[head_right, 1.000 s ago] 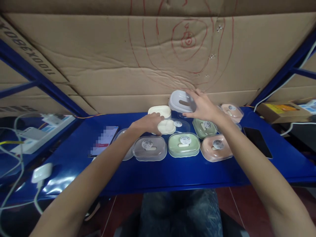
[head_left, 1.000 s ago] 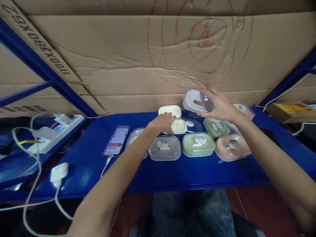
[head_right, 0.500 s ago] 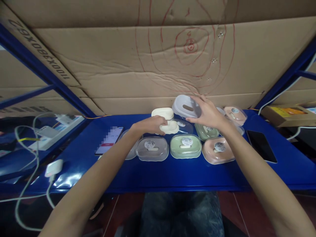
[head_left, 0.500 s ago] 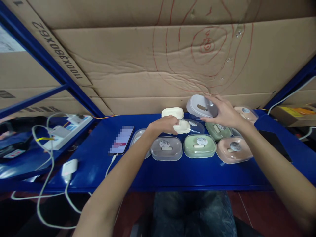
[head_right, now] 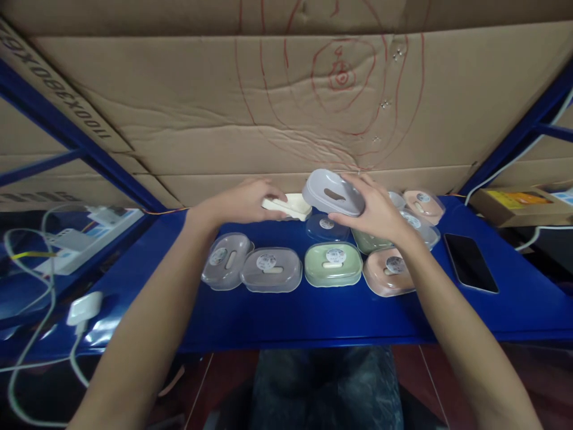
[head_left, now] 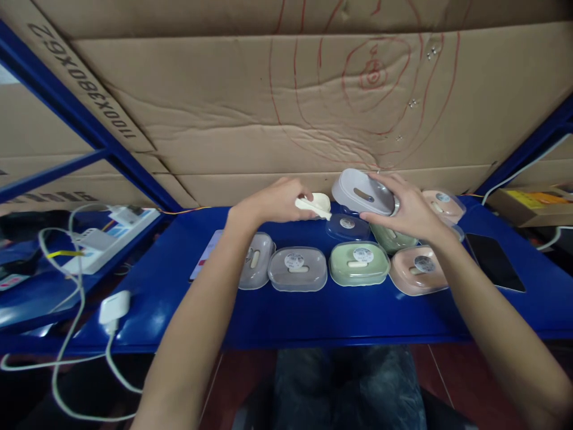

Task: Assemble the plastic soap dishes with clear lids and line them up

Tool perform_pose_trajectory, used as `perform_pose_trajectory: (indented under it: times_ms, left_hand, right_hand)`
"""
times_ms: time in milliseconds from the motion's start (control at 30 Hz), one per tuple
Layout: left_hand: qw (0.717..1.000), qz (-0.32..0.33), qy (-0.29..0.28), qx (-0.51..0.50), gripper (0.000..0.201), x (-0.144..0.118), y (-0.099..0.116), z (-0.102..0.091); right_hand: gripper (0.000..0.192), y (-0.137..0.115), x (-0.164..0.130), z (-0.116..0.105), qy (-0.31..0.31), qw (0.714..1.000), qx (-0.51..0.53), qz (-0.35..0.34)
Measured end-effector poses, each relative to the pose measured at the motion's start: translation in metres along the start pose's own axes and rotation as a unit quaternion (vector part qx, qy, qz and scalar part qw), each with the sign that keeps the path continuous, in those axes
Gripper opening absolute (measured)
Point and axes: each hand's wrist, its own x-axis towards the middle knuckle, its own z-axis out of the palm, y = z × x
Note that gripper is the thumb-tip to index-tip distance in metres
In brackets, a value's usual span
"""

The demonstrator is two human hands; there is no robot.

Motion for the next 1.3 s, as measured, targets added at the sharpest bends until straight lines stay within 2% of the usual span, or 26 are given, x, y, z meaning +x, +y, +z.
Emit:
perform_pose_trajectory:
  times_ms: [67, 167, 267, 333, 400, 467, 533, 600, 700, 867, 967, 1067, 1133, 1233, 1300]
  left_hand:
    - [0.997, 0.008, 0.066, -0.027, 0.044, -0.014, -0.008, -0.008]
    - [0.971, 0.011, 0.219, -0.092, 0.042, -0.035, -0.015, -0.011]
    - [0.914, 0.028, 0.373, -0.153, 0.042, -0.045, -0.001, 0.005]
    - [0.887, 0.074, 0.417, -0.182, 0.044, -0.045, 0.019, 0.024]
    - [0.892, 0.124, 0.39, -0.194, 0.047, -0.042, 0.042, 0.044]
    - [0.908, 0.154, 0.343, -0.188, 0.047, -0.039, 0.061, 0.062]
    - [0.916, 0.171, 0.31, -0.186, 0.049, -0.037, 0.07, 0.075]
    - [0.918, 0.175, 0.302, -0.189, 0.052, -0.037, 0.072, 0.082]
    - [0.917, 0.17, 0.305, -0.194, 0.048, -0.039, 0.066, 0.083]
    - [0.921, 0.148, 0.289, -0.215, 0.04, -0.042, 0.063, 0.079]
    - [0.925, 0.154, 0.266, -0.225, 0.042, -0.041, 0.066, 0.082]
    - [0.922, 0.154, 0.273, -0.229, 0.041, -0.038, 0.068, 0.088]
    - [0.919, 0.156, 0.281, -0.227, 0.049, -0.036, 0.068, 0.092]
    - [0.922, 0.156, 0.29, -0.203, 0.072, -0.033, 0.067, 0.096]
    - [0.926, 0.148, 0.294, -0.187, 0.073, -0.032, 0.066, 0.098]
  right_hand:
    - [0.084, -0.004, -0.004, 0.001, 0.003, 1.0, 0.003, 0.001]
    - [0.088, -0.011, -0.013, 0.005, 0.001, 1.0, 0.018, 0.003]
    - [0.104, -0.019, -0.023, 0.013, -0.043, 0.998, 0.043, 0.011]
    - [0.115, -0.023, -0.029, 0.021, -0.08, 0.994, 0.07, 0.015]
    - [0.118, -0.027, -0.032, 0.03, -0.089, 0.99, 0.11, 0.013]
    - [0.113, -0.03, -0.035, 0.038, -0.07, 0.983, 0.169, 0.016]
    - [0.111, -0.032, -0.036, 0.044, -0.036, 0.972, 0.23, 0.03]
    - [0.113, -0.032, -0.036, 0.047, -0.002, 0.962, 0.267, 0.054]
    - [0.114, -0.028, -0.035, 0.046, 0.029, 0.949, 0.302, 0.085]
    - [0.115, -0.022, -0.034, 0.04, 0.023, 0.927, 0.356, 0.118]
    - [0.108, -0.025, -0.034, 0.04, 0.016, 0.918, 0.373, 0.134]
    - [0.101, -0.03, -0.034, 0.043, 0.031, 0.905, 0.394, 0.156]
    - [0.096, -0.032, -0.033, 0.044, 0.045, 0.898, 0.407, 0.162]
    - [0.088, -0.033, -0.033, 0.044, 0.049, 0.892, 0.418, 0.163]
    - [0.082, -0.035, -0.034, 0.043, 0.036, 0.89, 0.423, 0.165]
